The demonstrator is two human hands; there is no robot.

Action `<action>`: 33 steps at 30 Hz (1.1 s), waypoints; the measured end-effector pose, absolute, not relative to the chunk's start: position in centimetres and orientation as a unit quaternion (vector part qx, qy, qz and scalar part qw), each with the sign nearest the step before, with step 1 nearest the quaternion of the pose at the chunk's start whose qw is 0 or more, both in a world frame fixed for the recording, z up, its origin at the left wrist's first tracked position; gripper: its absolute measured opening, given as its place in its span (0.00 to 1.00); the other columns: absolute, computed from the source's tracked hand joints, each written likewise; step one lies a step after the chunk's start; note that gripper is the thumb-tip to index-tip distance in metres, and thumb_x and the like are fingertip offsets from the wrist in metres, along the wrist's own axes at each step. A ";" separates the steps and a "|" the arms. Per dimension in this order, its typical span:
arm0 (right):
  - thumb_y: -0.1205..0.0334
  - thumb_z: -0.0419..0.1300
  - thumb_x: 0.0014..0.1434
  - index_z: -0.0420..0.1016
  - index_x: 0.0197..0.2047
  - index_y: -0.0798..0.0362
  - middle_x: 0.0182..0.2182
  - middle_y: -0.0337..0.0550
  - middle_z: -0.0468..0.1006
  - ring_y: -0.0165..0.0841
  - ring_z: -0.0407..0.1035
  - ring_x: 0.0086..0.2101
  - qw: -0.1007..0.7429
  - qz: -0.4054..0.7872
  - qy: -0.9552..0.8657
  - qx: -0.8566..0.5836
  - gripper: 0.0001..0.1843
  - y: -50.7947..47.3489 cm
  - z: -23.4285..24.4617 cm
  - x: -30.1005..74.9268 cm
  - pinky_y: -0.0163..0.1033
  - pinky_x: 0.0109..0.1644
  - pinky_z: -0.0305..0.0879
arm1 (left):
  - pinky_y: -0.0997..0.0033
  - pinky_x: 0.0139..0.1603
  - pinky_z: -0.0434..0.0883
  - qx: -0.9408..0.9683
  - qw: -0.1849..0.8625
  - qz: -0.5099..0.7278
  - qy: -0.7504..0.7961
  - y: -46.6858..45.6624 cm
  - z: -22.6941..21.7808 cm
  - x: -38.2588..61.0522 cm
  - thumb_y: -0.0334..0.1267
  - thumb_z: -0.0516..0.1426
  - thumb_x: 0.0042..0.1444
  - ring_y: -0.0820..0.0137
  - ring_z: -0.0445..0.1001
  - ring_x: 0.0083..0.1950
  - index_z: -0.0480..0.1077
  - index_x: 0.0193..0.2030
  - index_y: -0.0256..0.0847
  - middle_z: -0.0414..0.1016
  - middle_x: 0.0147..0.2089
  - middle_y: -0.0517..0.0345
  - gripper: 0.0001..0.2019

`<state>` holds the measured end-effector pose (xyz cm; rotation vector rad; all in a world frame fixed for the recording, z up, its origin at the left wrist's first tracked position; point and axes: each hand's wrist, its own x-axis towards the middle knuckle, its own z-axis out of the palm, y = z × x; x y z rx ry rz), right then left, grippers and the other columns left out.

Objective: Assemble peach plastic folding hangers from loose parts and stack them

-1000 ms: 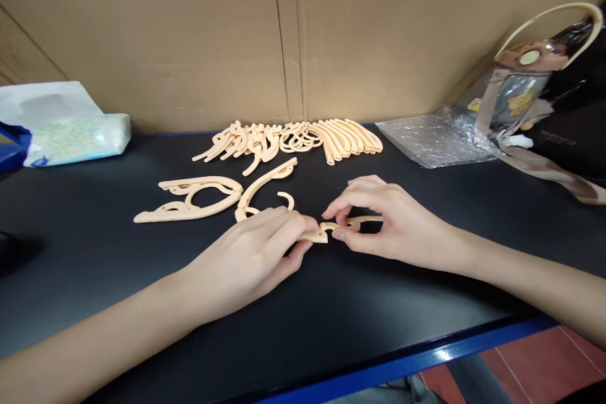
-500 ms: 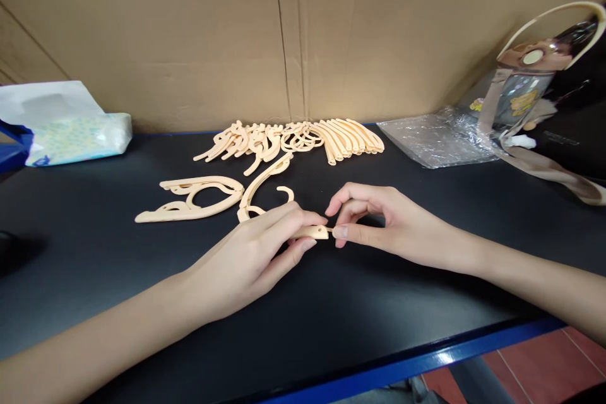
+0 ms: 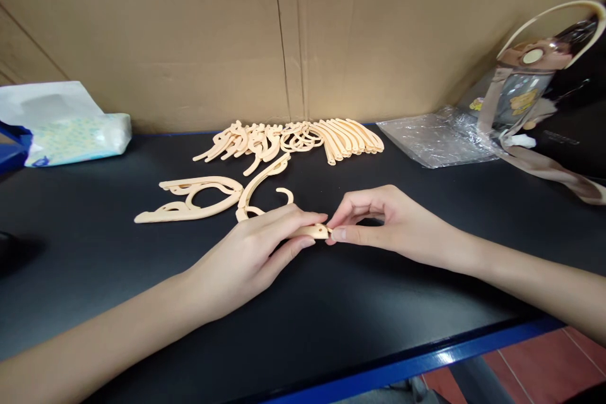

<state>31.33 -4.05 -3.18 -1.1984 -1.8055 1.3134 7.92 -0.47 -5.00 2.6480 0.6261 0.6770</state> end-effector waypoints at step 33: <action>0.55 0.66 0.57 0.75 0.31 0.54 0.31 0.40 0.83 0.33 0.78 0.35 0.329 0.482 -0.676 -0.450 0.11 -4.1 -2.8 31.1 0.39 0.43 0.72 | 0.76 0.43 0.75 0.905 0.227 0.251 0.259 -0.6 -4.6 8.3 0.39 0.52 0.68 0.72 0.80 0.41 0.71 0.53 0.42 0.81 0.45 0.60 0.12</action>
